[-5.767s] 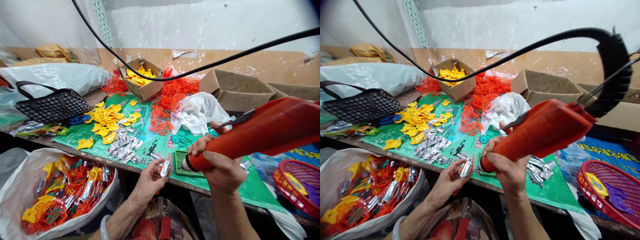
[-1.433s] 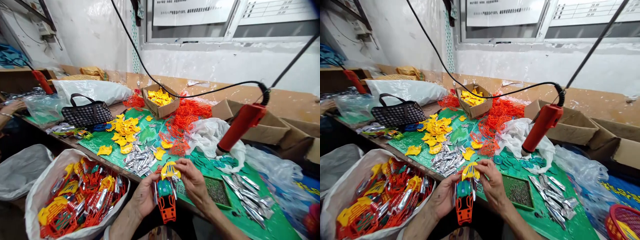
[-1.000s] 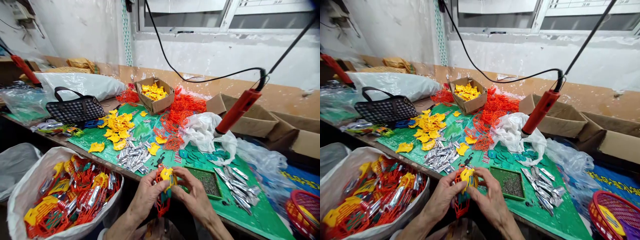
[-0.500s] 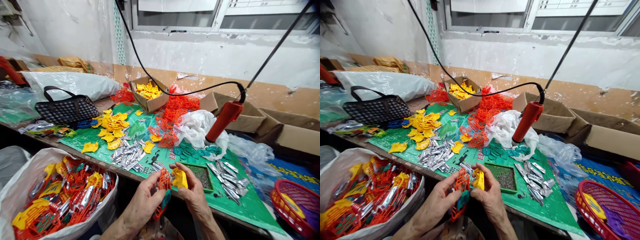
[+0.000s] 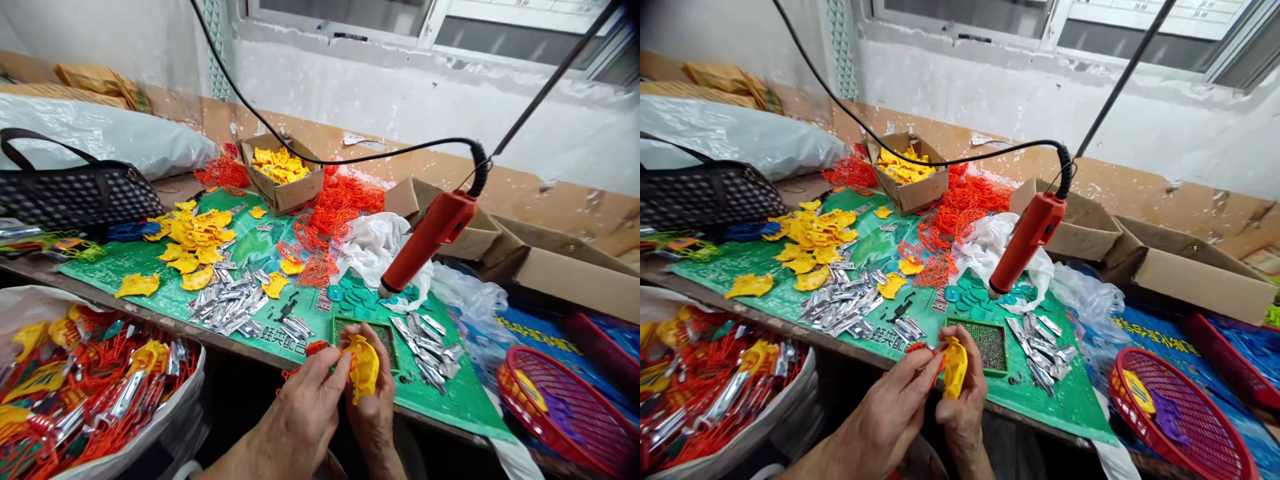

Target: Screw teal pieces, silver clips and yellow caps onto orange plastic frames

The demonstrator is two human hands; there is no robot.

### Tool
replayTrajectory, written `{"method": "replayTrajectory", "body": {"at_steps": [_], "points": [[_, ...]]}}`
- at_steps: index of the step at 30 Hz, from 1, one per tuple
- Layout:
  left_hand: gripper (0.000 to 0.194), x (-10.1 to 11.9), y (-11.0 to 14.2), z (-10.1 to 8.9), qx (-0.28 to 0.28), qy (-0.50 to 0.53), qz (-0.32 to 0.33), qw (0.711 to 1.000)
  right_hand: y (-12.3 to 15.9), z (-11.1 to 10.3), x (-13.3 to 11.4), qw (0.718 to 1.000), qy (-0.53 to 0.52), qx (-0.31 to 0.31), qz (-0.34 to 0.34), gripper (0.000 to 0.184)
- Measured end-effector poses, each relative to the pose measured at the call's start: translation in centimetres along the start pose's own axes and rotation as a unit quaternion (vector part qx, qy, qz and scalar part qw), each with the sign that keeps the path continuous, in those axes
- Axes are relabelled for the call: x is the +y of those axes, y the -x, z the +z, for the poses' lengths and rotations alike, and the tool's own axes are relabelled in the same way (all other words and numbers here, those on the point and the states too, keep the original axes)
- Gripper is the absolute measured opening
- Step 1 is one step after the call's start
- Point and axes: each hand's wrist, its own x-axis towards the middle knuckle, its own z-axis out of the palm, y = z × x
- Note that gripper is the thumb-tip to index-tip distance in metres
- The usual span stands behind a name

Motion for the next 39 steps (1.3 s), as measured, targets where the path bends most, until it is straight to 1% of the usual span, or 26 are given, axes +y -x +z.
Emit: {"method": "replayTrajectory", "body": {"at_steps": [4,6,8,11,14,19,22,24,27,29,32,34,36,38,39], "points": [[0.058,0.1,-0.3,-0.5,-0.041,-0.1,0.046,0.993,0.2,0.2,-0.3,1.0,0.023,0.003,-0.006,0.062],[0.056,0.1,-0.3,-0.7,-0.047,-0.134,0.057,0.988,0.3,0.5,-0.6,0.999,0.038,0.003,-0.013,0.055],[0.054,0.0,-0.2,-0.7,-0.049,-0.159,0.065,0.984,0.4,0.8,-0.8,0.998,0.053,0.001,-0.022,0.052],[0.052,-0.2,0.2,-0.5,-0.053,-0.174,0.072,0.981,0.8,1.0,-0.7,0.997,0.073,-0.01,-0.036,0.054],[0.052,-0.3,0.6,-0.5,-0.048,-0.172,0.071,0.981,1.1,0.9,-0.3,0.994,0.093,-0.018,-0.057,0.061],[0.054,-0.4,1.1,-0.3,-0.035,-0.141,0.064,0.987,1.3,0.7,0.2,0.985,0.138,-0.025,-0.103,0.085],[0.054,-0.7,1.5,-0.1,-0.026,-0.121,0.058,0.991,1.2,0.8,0.3,0.977,0.167,-0.032,-0.131,0.087],[0.053,-0.9,1.6,-0.1,-0.032,-0.103,0.056,0.993,1.2,0.9,0.3,0.972,0.181,-0.031,-0.149,0.085],[0.052,-1.0,1.3,-0.4,-0.043,-0.05,0.063,0.996,1.2,1.1,0.1,0.963,0.208,-0.033,-0.168,0.082],[0.051,-1.0,0.9,-0.7,-0.051,-0.006,0.066,0.996,1.3,1.3,-0.2,0.96,0.23,-0.042,-0.151,0.077],[0.047,-0.8,0.3,-1.2,-0.045,0.046,0.036,0.997,1.2,1.7,-1.1,0.953,0.281,-0.087,-0.077,0.071],[0.045,-0.9,0.2,-1.3,-0.021,0.072,0.004,0.997,1.1,2.1,-1.9,0.934,0.332,-0.129,-0.033,0.071],[0.042,-1.1,0.5,-1.2,0.011,0.095,-0.018,0.995,0.9,2.6,-2.8,0.91,0.377,-0.173,-0.005,0.074],[0.036,-1.4,0.9,-1.2,0.035,0.113,-0.04,0.992,0.6,3.0,-3.7,0.89,0.402,-0.213,0.033,0.072],[0.033,-1.5,1.2,-1.3,0.042,0.12,-0.063,0.99,0.4,3.2,-4.1,0.882,0.403,-0.236,0.063,0.069]]}}
